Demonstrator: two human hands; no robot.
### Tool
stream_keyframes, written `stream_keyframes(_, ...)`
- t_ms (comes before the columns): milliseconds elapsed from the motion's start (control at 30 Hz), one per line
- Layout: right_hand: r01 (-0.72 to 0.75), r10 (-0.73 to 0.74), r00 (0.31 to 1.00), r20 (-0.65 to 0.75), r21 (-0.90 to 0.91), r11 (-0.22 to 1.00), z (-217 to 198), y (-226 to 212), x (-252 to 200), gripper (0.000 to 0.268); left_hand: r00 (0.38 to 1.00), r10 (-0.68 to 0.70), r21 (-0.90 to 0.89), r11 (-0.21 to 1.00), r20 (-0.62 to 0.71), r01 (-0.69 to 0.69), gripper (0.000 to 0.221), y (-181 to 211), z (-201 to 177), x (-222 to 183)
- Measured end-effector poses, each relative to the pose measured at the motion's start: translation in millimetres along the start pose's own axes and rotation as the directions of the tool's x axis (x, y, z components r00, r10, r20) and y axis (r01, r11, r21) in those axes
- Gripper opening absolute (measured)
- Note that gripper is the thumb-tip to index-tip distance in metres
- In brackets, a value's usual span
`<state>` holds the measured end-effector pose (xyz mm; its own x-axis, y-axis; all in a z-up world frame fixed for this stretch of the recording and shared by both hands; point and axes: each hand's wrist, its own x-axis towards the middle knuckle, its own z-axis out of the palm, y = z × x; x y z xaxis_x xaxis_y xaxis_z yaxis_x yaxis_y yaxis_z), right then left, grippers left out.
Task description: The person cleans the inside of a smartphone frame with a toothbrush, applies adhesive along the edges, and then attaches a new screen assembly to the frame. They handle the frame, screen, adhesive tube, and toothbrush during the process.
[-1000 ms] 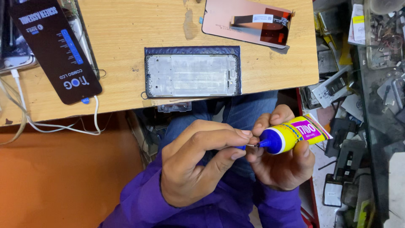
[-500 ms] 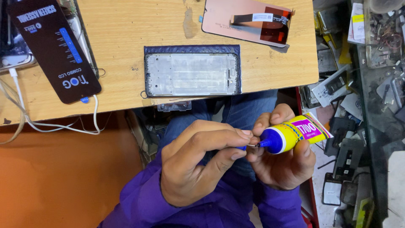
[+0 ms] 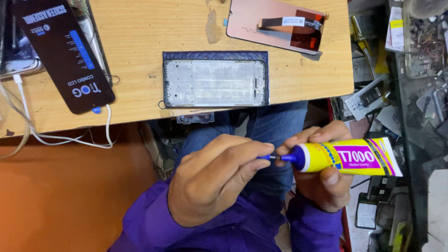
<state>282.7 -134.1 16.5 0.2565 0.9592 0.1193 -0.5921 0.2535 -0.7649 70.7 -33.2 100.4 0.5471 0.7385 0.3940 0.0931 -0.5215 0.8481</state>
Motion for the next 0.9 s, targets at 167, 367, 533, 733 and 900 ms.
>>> stream_keyframes(167,0.032,-0.032,0.999,0.003,-0.272,0.962,-0.5,-3.0,-4.9,0.053,0.993,-0.096,-0.096,0.990,0.062,0.102,0.028,-3.7,4.8,-3.8)
stream_keyframes(367,0.061,-0.053,0.998,0.035,-0.280,0.958,-3.5,4.9,-11.6,0.055,0.986,0.163,-0.052,0.985,0.026,-0.162,0.029,-7.5,9.8,-7.8)
stream_keyframes(533,0.097,-0.075,0.994,0.080,-0.323,0.941,-8.5,10.3,-14.4,0.056,0.995,0.094,0.135,0.986,0.023,-0.096,0.027,-10.0,9.7,-13.1)
stream_keyframes(733,0.040,-0.024,0.998,0.060,-0.289,0.957,-16.1,14.4,-21.5,0.059,0.981,0.190,0.296,0.936,0.031,-0.190,0.031,-21.7,10.3,-24.6)
stream_keyframes(900,-0.050,0.039,0.998,-0.058,-0.197,0.979,-16.9,20.2,-28.1,0.059,0.909,0.395,0.416,0.810,0.131,-0.412,0.022,-26.8,20.4,-33.1)
